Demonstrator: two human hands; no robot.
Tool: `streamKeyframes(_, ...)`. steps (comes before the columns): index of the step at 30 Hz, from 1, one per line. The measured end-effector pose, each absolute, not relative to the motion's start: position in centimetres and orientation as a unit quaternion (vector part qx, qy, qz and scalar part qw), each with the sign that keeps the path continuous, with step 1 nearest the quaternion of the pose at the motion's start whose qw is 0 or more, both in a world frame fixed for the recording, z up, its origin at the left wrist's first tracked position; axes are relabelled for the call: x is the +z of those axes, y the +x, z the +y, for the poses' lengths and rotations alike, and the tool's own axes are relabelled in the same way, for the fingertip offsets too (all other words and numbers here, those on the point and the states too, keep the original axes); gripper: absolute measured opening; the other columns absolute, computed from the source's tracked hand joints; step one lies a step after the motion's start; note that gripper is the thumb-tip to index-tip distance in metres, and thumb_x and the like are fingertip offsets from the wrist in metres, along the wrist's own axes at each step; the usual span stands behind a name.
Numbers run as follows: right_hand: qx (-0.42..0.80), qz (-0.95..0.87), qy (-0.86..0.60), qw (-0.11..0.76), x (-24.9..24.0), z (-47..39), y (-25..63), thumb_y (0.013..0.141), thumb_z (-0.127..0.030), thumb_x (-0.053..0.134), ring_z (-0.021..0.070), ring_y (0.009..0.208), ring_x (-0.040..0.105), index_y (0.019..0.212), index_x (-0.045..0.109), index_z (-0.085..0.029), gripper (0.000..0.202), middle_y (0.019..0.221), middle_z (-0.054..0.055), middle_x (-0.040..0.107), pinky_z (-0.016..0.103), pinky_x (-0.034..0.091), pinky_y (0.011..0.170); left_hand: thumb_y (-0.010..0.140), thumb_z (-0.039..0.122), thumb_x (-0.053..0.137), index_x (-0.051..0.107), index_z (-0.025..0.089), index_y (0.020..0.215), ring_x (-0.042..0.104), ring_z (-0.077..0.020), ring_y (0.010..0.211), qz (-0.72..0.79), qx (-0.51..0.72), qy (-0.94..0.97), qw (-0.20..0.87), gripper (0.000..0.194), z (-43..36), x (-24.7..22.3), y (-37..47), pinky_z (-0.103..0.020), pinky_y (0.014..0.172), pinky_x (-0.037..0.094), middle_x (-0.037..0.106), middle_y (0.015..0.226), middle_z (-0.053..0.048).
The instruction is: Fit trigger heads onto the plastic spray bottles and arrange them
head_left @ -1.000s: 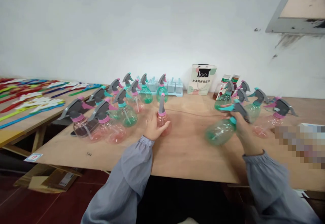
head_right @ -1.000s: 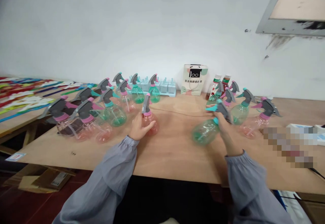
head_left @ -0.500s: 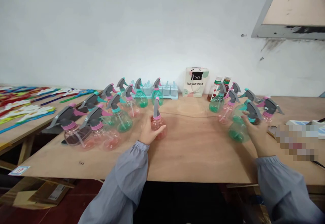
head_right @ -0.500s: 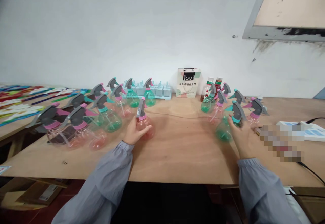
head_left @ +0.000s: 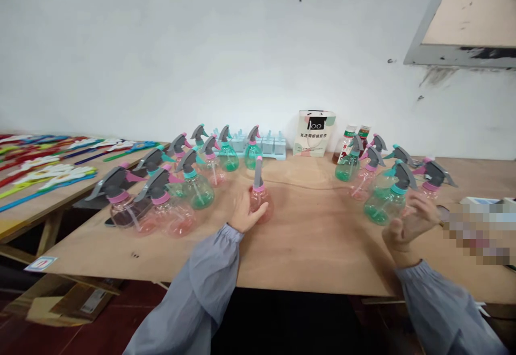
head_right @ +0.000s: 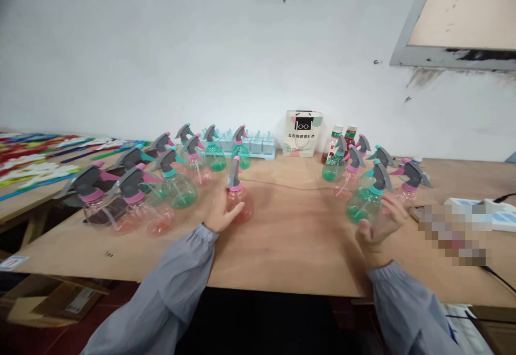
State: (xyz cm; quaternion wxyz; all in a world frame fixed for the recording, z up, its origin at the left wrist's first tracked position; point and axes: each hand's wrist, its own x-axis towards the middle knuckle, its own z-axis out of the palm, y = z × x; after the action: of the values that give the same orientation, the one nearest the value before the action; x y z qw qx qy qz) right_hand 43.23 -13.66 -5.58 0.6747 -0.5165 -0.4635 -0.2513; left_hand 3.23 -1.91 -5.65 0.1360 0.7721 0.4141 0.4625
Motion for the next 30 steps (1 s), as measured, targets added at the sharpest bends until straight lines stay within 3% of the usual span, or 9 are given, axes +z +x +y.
streamKeyframes(2, -0.231, -0.59, -0.461, 0.622, -5.1, -13.5, 39.4, 0.076, -0.049, 0.066, 0.0377, 0.112, 0.061, 0.104, 0.059, -0.027, 0.037, 0.112, 0.013, 0.062, 0.062, 0.045, 0.1, 0.081, 0.038, 0.059, 0.048, 0.018, 0.132, 0.061, -0.033, 0.121, 0.408, 0.442, 0.784, 0.154, 0.056, -2.1, -6.2, 3.8, -0.052, 0.105, 0.046, 0.064, 0.126, -0.017)
streamKeyframes(5, 0.005, -0.687, -0.499, 0.529, -3.6, -11.5, 32.9, 0.086, -0.038, 0.063, 0.0304, 0.109, 0.065, 0.111, 0.061, -0.027, 0.027, 0.112, 0.011, 0.068, 0.055, 0.048, 0.101, 0.081, 0.035, 0.058, 0.044, 0.017, 0.137, 0.06, -0.0321, 0.124, 0.387, 0.442, 0.793, 0.161, 0.06, -3.0, -6.8, 5.2, -0.051, 0.106, 0.046, 0.062, 0.13, -0.018)
streamKeyframes(9, 0.279, -0.695, -0.433, 0.502, -1.1, -7.5, 26.2, 0.07, -0.044, 0.083, 0.0307, 0.138, 0.049, 0.137, 0.048, -0.031, 0.077, 0.151, 0.01, 0.048, 0.05, 0.044, 0.112, 0.08, 0.043, 0.066, 0.044, 0.02, 0.136, 0.061, -0.035, 0.12, 0.395, 0.447, 0.791, 0.132, 0.064, -5.3, -6.8, 7.5, -0.053, 0.1, 0.049, 0.062, 0.127, -0.018)
streamKeyframes(11, 0.341, -0.697, -0.382, 0.502, -0.5, -6.3, 24.6, 0.074, -0.044, 0.08, 0.0269, 0.142, 0.045, 0.141, 0.044, -0.034, 0.077, 0.155, 0.006, 0.044, 0.045, 0.042, 0.115, 0.075, 0.05, 0.071, 0.05, 0.021, 0.129, 0.063, -0.0379, 0.113, 0.41, 0.436, 0.79, 0.133, 0.065, -6.4, -6.7, 8.3, -0.057, 0.093, 0.051, 0.064, 0.119, -0.017)
streamKeyframes(15, 0.349, -0.701, -0.337, 0.523, -0.4, -5.8, 24.3, 0.087, -0.043, 0.065, 0.0215, 0.135, 0.052, 0.14, 0.049, -0.034, 0.057, 0.14, 0.005, 0.059, 0.043, 0.037, 0.119, 0.084, 0.053, 0.057, 0.061, 0.023, 0.092, 0.067, -0.029, 0.091, 0.396, 0.487, 0.746, 0.222, 0.031, -5.2, -6.4, 8.3, -0.05, 0.086, 0.055, 0.068, 0.091, -0.008)
streamKeyframes(17, 0.341, -0.7, -0.334, 0.532, -0.6, -6.0, 24.9, 0.086, -0.042, 0.066, 0.0218, 0.133, 0.054, 0.141, 0.051, -0.033, 0.058, 0.134, 0.005, 0.064, 0.045, 0.034, 0.12, 0.095, 0.043, 0.035, 0.056, 0.023, 0.078, 0.066, -0.0224, 0.082, 0.418, 0.525, 0.702, 0.24, 0.034, -2.2, -5.8, 7.6, -0.042, 0.082, 0.056, 0.065, 0.08, -0.005)
streamKeyframes(21, 0.335, -0.692, -0.332, 0.547, -0.9, -6.3, 25.9, 0.084, -0.039, 0.069, 0.0232, 0.13, 0.057, 0.141, 0.053, -0.034, 0.06, 0.131, 0.006, 0.066, 0.046, 0.039, 0.116, 0.087, 0.031, 0.05, 0.053, 0.02, 0.088, 0.065, -0.0207, 0.093, 0.508, 0.559, 0.622, 0.206, 0.012, 6.9, -3.3, 6.0, -0.04, 0.089, 0.054, 0.065, 0.093, -0.007)
streamKeyframes(26, 0.305, -0.7, -0.363, 0.534, -1.0, -6.8, 26.1, 0.088, -0.034, 0.063, 0.0249, 0.116, 0.066, 0.13, 0.064, -0.033, 0.043, 0.114, 0.005, 0.073, 0.044, 0.052, 0.102, 0.069, 0.031, 0.078, 0.049, 0.013, 0.118, 0.051, -0.0303, 0.131, 0.548, 0.56, 0.597, 0.173, 0.06, 16.6, -1.1, 5.7, -0.048, 0.111, 0.039, 0.054, 0.132, -0.021)
streamKeyframes(30, 0.266, -0.738, -0.352, 0.511, -0.4, -7.2, 26.2, 0.09, -0.031, 0.059, 0.0227, 0.109, 0.067, 0.135, 0.061, -0.034, 0.045, 0.117, 0.004, 0.073, 0.043, 0.052, 0.102, 0.065, 0.034, 0.085, 0.042, 0.012, 0.131, 0.044, -0.035, 0.139, 0.545, 0.513, 0.644, 0.161, 0.082, 20.3, -1.3, 6.3, -0.051, 0.114, 0.037, 0.053, 0.136, -0.024)
